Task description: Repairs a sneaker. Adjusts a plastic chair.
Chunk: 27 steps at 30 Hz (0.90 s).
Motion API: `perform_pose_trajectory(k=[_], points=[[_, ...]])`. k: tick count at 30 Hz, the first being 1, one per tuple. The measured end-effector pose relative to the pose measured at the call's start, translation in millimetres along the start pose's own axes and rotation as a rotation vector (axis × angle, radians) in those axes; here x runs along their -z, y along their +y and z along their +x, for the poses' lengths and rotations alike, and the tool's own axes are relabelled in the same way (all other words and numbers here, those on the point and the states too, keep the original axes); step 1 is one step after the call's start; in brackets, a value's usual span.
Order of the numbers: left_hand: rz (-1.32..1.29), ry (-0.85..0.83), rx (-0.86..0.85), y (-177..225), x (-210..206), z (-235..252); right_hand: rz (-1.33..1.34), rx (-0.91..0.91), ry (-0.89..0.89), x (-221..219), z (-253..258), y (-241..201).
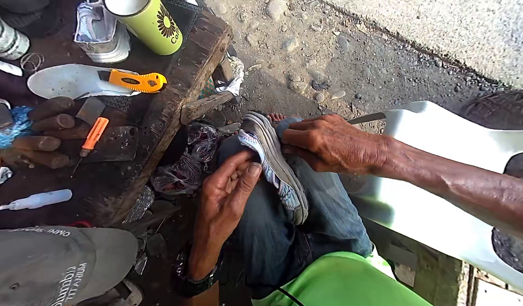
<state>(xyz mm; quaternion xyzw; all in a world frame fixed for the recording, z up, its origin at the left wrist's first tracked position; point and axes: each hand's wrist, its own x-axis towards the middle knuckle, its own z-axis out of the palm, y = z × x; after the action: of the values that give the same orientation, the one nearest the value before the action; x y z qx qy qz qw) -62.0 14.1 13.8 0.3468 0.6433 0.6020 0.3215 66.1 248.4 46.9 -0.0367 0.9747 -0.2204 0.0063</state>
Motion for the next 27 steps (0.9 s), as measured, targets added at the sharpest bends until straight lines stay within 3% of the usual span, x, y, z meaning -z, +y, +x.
perform_pose_trajectory(k=[2, 6, 8, 12, 15, 18, 20, 27], points=[[0.131, -0.023, -0.002, -3, 20, -5, 0.006, 0.003, 0.043, -6, -4, 3], [0.307, 0.018, -0.169, -1, 47, -15, 0.027, 0.029, 0.105, -12, -6, 8], [0.105, -0.045, -0.228, 3, 48, -17, 0.031, 0.034, 0.126, -15, -6, 9], [-0.553, -0.295, -0.199, 5, 16, -16, 0.036, 0.046, 0.158, -18, -6, 11], [-0.758, -0.249, -0.159, 0, 6, -12, 0.048, 0.043, 0.171, -19, -9, 13], [-0.399, 0.046, -0.104, -8, 5, 0, 0.068, 0.047, 0.184, -18, -12, 16], [-0.147, 0.154, -0.094, -10, -4, 6, 0.07, 0.056, 0.192, -18, -10, 18], [0.154, 0.229, -0.223, -15, -31, 19, 0.059, 0.032, 0.219, -26, -12, 16]])
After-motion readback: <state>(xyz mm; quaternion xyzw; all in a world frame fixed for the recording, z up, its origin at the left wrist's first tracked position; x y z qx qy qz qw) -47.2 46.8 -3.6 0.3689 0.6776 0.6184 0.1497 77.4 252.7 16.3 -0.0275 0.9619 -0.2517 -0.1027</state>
